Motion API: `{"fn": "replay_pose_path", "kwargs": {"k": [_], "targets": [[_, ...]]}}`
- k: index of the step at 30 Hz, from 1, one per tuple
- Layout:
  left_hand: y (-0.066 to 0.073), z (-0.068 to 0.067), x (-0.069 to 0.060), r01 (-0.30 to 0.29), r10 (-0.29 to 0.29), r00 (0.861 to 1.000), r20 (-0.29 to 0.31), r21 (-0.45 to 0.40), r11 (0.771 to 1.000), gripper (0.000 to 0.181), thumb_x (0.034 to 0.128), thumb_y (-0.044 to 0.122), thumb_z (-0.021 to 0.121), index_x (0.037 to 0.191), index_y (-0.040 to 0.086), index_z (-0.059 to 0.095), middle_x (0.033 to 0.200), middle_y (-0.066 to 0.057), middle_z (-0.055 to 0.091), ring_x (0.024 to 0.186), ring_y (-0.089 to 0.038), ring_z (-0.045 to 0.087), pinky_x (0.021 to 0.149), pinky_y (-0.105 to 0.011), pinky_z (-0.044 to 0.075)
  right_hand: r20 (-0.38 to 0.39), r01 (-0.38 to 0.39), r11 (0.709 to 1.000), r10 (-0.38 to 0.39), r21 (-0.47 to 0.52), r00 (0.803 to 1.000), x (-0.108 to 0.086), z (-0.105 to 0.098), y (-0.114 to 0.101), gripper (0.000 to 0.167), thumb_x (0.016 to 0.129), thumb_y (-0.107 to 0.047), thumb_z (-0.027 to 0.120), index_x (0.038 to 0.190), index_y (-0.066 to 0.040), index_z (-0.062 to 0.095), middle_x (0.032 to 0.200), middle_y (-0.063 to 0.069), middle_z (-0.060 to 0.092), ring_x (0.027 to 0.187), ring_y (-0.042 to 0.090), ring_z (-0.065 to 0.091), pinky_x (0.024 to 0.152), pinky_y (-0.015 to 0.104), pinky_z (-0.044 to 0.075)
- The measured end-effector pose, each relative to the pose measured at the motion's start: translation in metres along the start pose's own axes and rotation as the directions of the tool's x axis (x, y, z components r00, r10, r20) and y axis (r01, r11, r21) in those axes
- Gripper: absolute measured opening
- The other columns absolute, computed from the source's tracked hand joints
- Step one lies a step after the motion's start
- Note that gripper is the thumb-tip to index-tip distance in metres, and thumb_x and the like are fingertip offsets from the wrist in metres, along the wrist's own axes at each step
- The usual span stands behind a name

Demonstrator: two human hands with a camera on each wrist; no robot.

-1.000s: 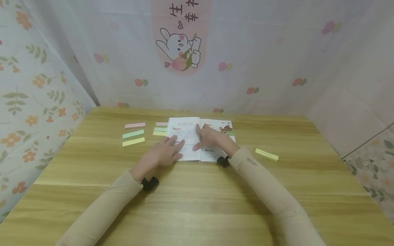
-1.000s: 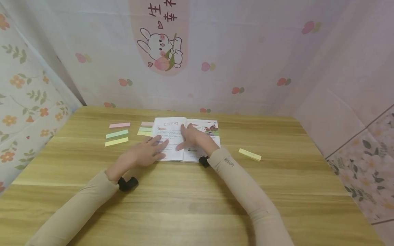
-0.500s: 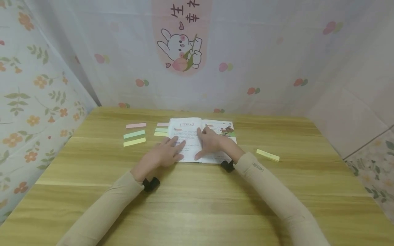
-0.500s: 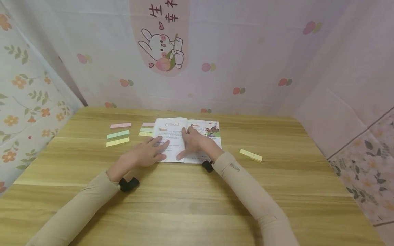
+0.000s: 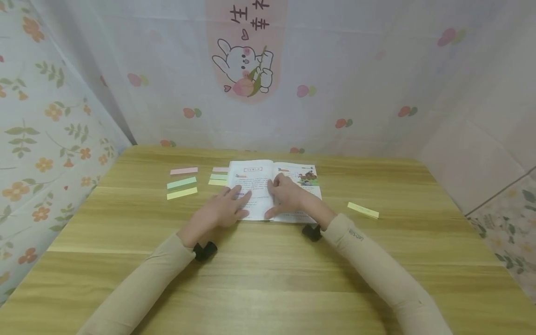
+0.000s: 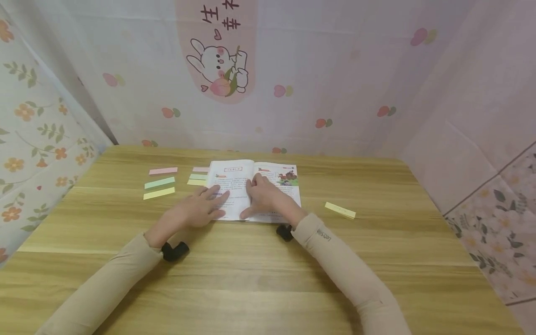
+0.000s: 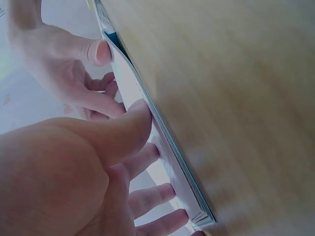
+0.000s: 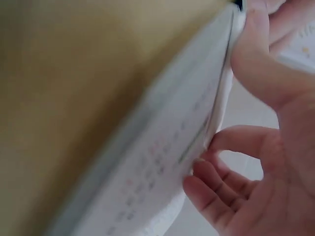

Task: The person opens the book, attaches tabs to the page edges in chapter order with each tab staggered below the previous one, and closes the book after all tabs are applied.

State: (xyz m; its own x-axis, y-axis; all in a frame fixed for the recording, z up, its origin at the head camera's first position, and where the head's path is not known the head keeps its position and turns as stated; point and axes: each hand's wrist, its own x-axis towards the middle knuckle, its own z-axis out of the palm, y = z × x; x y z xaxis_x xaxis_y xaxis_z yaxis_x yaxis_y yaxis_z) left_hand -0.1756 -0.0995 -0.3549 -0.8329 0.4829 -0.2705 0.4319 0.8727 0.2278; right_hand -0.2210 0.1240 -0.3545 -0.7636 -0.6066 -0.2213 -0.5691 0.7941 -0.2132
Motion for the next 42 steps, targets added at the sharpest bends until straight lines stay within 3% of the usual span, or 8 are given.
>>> {"fn": "replay_pose_path", "kwargs": {"k": [6,10,13,18,26,42], "targets": [[-0.001,0.001,0.001,-0.001,0.001,1.000,-0.002,-0.010,1.000,0.060,0.1084,0.037,0.043,0.161,0.015,0.025,0.165,-0.023,0.015,0.148,-0.049,0.015,0.114,-0.067,0.021,-0.099,0.020,1.000,-0.019,0.015,0.995,-0.009,0.007,-0.009,0.083,0.082,-0.045,0.079,0.138,0.010,0.054,0.131,0.026,0.045,0.110,0.030,0.048,0.099,0.040,0.046],[-0.001,0.001,0.001,0.000,0.000,1.000,-0.001,-0.006,1.000,0.060,0.1083,0.037,0.043,0.161,0.015,0.026,0.165,-0.023,0.015,0.148,-0.049,0.015,0.115,-0.066,0.021,-0.114,0.050,0.995,-0.059,-0.081,0.992,-0.013,0.009,-0.013,0.070,0.086,-0.045,0.077,0.132,0.006,0.063,0.132,0.029,0.048,0.112,0.032,0.052,0.100,0.041,0.047],[-0.001,0.001,0.001,-0.001,0.001,1.000,-0.002,0.001,1.000,0.059,0.1084,0.036,0.043,0.161,0.014,0.027,0.164,-0.024,0.016,0.148,-0.050,0.016,0.114,-0.065,0.023,-0.108,0.065,0.990,-0.078,-0.125,0.991,-0.014,0.009,-0.015,0.068,0.088,-0.045,0.075,0.134,0.003,0.062,0.134,0.030,0.048,0.116,0.033,0.051,0.101,0.042,0.046],[-0.001,0.001,-0.001,-0.004,0.004,1.000,0.000,0.015,1.000,0.058,0.1087,0.035,0.044,0.160,0.012,0.028,0.163,-0.025,0.018,0.147,-0.049,0.019,0.114,-0.064,0.025,-0.105,0.061,0.998,-0.063,-0.018,0.992,-0.015,0.010,-0.015,0.063,0.089,-0.042,0.076,0.131,0.004,0.065,0.136,0.031,0.046,0.121,0.036,0.050,0.106,0.044,0.043],[-0.001,0.004,0.000,-0.012,0.012,1.000,-0.009,0.011,1.000,0.058,0.1088,0.034,0.043,0.160,0.012,0.028,0.163,-0.025,0.018,0.147,-0.050,0.019,0.114,-0.065,0.025,-0.080,0.042,0.991,-0.032,0.126,0.996,-0.021,0.008,-0.012,0.071,0.089,-0.038,0.077,0.143,0.001,0.053,0.143,0.028,0.042,0.123,0.035,0.048,0.105,0.046,0.043],[-0.002,0.004,0.001,0.001,-0.001,1.000,-0.002,0.017,1.000,0.059,0.1094,0.035,0.041,0.162,0.013,0.024,0.165,-0.024,0.014,0.148,-0.049,0.015,0.115,-0.064,0.023,-0.094,0.037,0.995,-0.028,0.094,0.995,-0.025,0.006,-0.013,0.078,0.090,-0.038,0.075,0.150,0.001,0.044,0.146,0.027,0.041,0.127,0.036,0.047,0.108,0.046,0.041]]}}
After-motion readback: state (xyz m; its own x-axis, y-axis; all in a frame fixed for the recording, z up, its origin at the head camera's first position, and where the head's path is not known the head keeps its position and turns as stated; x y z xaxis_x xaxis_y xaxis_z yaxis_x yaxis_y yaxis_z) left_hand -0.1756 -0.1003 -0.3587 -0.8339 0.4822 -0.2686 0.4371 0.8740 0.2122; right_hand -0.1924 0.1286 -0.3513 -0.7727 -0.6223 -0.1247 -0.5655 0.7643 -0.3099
